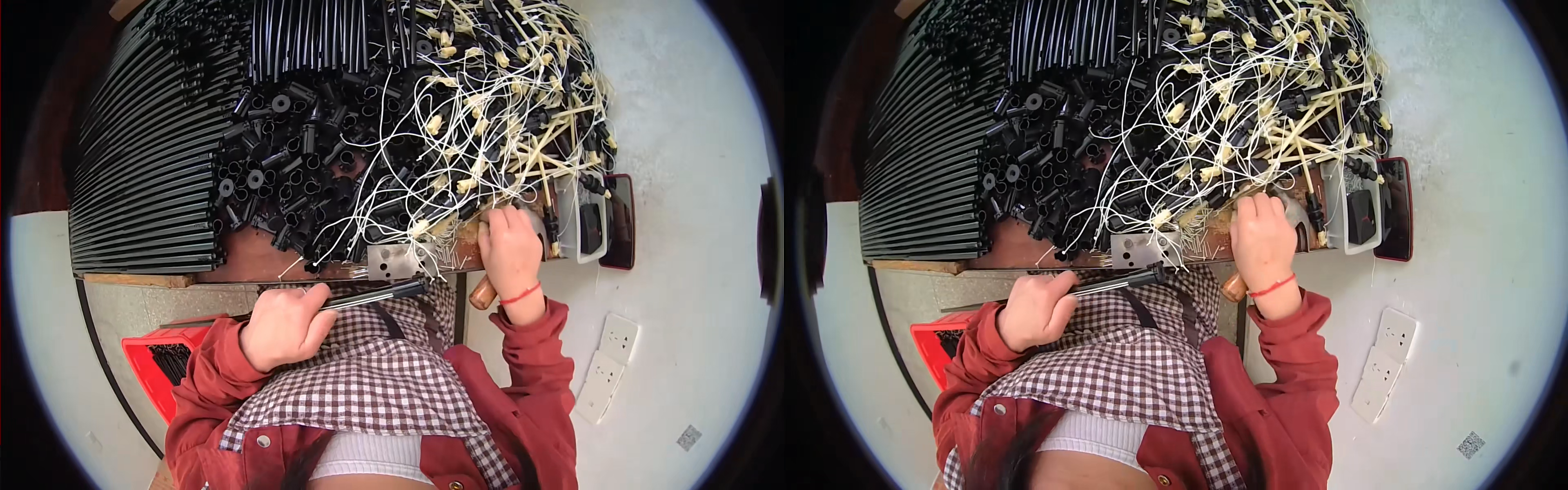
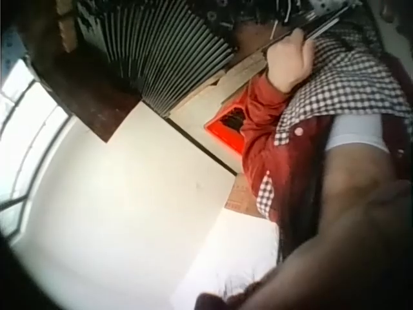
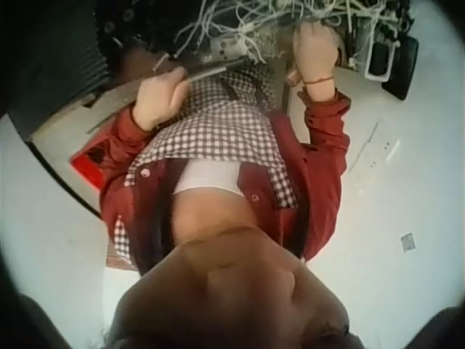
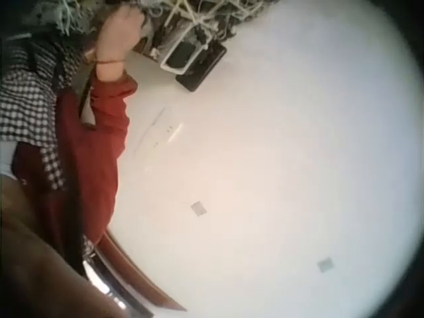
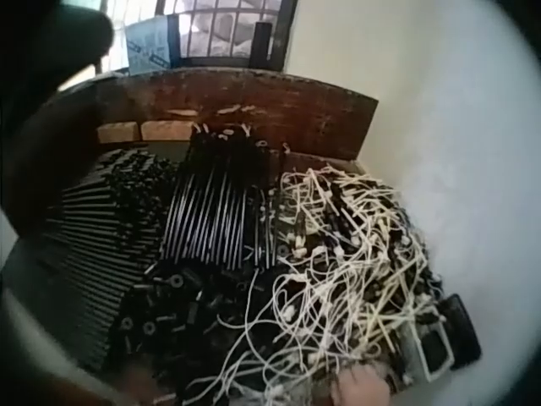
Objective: Assembling small plastic parts onto long black rods using a small hammer.
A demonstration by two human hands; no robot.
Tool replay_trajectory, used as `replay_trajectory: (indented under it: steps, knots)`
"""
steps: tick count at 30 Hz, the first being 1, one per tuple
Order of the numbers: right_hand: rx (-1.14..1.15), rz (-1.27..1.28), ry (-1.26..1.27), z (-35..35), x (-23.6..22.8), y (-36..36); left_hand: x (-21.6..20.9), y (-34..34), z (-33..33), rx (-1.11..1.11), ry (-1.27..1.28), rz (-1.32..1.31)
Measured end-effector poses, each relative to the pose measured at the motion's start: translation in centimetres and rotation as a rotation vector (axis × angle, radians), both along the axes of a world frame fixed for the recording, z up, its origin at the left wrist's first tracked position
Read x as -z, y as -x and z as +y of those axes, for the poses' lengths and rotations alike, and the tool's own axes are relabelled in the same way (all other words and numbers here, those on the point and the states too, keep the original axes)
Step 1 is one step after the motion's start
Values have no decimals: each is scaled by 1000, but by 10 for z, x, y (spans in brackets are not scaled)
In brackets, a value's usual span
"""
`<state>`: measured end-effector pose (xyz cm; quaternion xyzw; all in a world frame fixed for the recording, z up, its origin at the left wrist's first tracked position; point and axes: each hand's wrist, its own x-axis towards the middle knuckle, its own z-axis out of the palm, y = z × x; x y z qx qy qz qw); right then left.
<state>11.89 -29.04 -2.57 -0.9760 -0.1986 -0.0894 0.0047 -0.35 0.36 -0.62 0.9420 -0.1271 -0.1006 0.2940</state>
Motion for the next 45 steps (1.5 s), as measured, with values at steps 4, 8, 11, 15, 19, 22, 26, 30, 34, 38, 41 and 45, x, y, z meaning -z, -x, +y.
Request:
replay_trajectory:
  steps: [4, 8, 11, 15, 19, 22, 26, 30, 34, 38, 41, 45]
  knots:
    - [-61, -20, 102, -1, 1, -7, -10, -1, 0, -61, -30, -123]
    - [-7, 130, -140, 0, -8, -5, -20, -10, -7, -97, -96, -193]
    - [250, 621, -973, 4, -33, 11, -24, -11, -12, -109, -218, -129]
    - [158, 799, -1058, 35, -35, 28, -21, -21, -6, -65, -199, -80]
    - [-164, 514, -828, 48, -34, 23, -26, -21, -10, -76, -234, -87]
    - [-302, 313, -762, 54, -38, 19, -33, -19, -15, -100, -274, -113]
    - [-440, 263, -493, 56, -43, 19, -40, -15, -19, -132, -321, -142]
    - [-368, 172, -197, 68, -55, 33, -41, -15, -21, -125, -342, -157]
    - [-304, 217, -181, 81, -60, 32, -42, -14, -20, -105, -351, -152]
    - [-285, 134, -507, 63, -62, 26, -37, -16, -18, -94, -333, -146]
    - [414, 272, -406, 17, -60, 45, -20, -8, -19, -150, -286, -52]
    - [408, 80, -922, -68, 25, 75, -17, -8, -13, -102, -234, -54]
